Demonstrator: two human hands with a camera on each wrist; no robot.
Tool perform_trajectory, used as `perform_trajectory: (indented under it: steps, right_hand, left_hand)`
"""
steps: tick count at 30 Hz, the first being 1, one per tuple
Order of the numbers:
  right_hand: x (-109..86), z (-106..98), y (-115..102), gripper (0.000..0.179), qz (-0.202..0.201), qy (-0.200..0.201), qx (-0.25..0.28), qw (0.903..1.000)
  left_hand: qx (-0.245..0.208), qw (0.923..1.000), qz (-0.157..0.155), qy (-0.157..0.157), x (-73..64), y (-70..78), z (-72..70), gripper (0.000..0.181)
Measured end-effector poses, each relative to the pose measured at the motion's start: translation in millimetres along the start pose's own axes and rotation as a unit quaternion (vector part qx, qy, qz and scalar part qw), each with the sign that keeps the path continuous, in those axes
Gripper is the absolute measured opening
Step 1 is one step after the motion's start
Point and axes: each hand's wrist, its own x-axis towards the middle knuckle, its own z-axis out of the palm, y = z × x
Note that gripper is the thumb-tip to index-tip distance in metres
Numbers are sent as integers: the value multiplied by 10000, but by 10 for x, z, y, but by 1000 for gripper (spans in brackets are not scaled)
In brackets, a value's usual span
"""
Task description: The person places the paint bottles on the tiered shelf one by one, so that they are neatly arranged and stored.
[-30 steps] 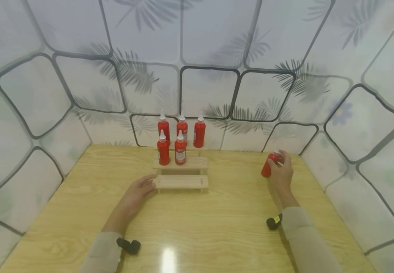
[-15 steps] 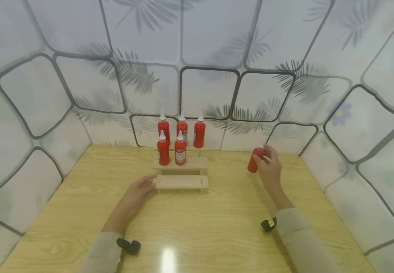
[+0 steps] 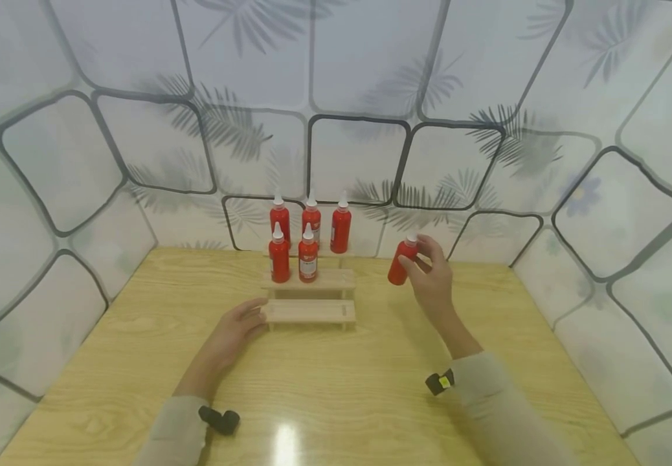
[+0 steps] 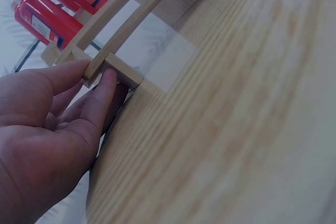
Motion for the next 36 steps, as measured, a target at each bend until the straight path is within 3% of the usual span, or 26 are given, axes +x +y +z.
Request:
perform_trajectory:
  steps: [9,16,27,36]
  right_hand:
    - [7,325,-174,54,-32,-381,350,9987]
    - [38,673,82,54,-466,-609,349,9964]
    - [-11,973,-151,53,-46,-1032,359,9940]
    - [59,1141,225,51,31,-912,496,9946]
  left_hand:
    - [244,9997,-25,20,-5,9,20,53]
    - [273,9996,-24,27,-18,21,33,52]
    - [261,9996,-11,76,-18,21,32,53]
    - [389,9991,-84,134,-12,40,25,53]
